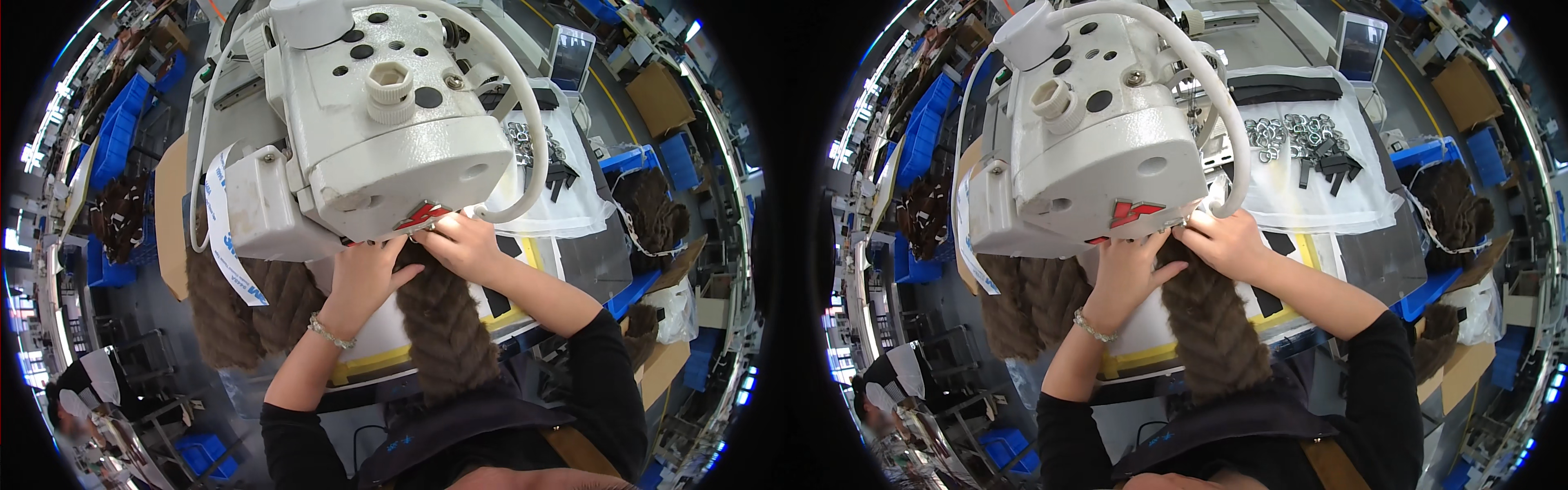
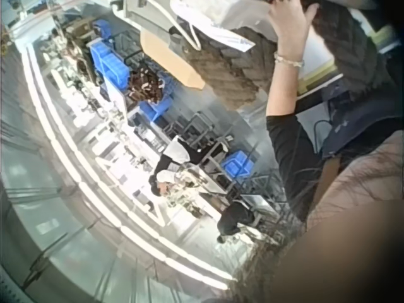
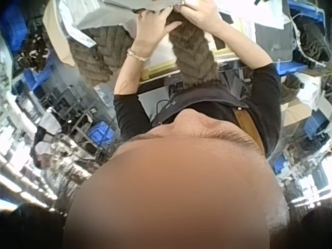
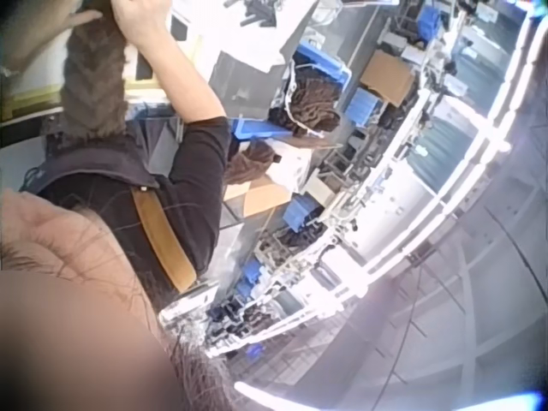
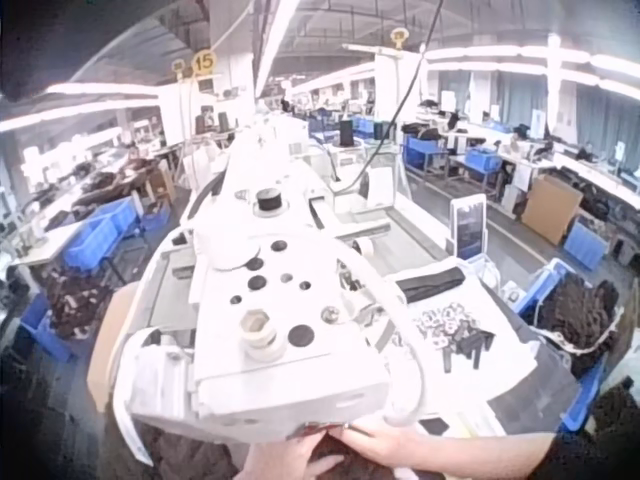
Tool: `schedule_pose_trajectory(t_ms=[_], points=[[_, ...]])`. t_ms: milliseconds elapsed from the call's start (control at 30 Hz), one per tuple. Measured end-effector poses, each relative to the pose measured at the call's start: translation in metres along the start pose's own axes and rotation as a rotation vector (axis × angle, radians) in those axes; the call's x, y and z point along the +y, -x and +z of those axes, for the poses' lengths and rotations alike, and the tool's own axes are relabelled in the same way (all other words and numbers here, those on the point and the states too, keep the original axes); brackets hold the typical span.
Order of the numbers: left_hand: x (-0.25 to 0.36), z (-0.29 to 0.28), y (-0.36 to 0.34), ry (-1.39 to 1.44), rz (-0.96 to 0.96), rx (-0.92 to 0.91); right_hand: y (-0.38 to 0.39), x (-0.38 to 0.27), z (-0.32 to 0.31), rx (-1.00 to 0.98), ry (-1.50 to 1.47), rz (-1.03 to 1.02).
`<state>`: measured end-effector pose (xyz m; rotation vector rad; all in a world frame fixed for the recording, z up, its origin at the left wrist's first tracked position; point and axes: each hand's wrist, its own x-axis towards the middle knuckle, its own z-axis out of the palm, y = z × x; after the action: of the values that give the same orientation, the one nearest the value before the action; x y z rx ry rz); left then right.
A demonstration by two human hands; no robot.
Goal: Sewing fur pieces onto black fabric straps using an industrial sewing machine.
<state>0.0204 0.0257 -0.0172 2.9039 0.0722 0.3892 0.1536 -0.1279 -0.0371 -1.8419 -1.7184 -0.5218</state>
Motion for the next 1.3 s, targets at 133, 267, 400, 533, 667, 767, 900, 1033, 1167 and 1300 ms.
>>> schedule_pose_trajectory(t_ms=[133,267,400,533,667,767,900,1033,1167,1300], points=[[-0.007,0.001,0.000,0.043,0.080,0.107,-0.004,-0.006,0.003,0.001,0.015,0.220],[-0.005,0.001,0.001,0.102,-0.001,-0.015,-0.001,-0.005,0.005,-0.015,-0.031,0.250],[-0.013,0.015,0.006,0.148,0.033,0.091,-0.001,-0.005,0.007,-0.059,-0.073,0.327],[-0.013,0.018,0.008,0.146,0.031,0.079,-0.002,-0.004,0.003,-0.128,-0.106,0.375],[-0.009,0.017,0.005,0.121,0.049,0.121,-0.001,-0.002,0.006,-0.059,-0.146,0.400],[-0.009,0.019,0.005,0.101,0.083,0.175,-0.002,-0.002,0.008,-0.046,-0.177,0.454],[-0.007,0.016,0.005,0.095,0.049,0.140,-0.006,-0.004,0.006,-0.093,-0.331,0.651],[-0.007,0.015,0.006,0.110,0.044,0.121,-0.001,-0.003,0.011,-0.174,-0.353,0.750],[-0.005,0.015,0.003,0.108,0.060,0.121,-0.001,0.003,0.012,-0.080,-0.375,0.652],[-0.004,0.014,0.004,0.067,0.037,0.097,-0.009,0.002,0.004,-0.155,-0.366,0.615]])
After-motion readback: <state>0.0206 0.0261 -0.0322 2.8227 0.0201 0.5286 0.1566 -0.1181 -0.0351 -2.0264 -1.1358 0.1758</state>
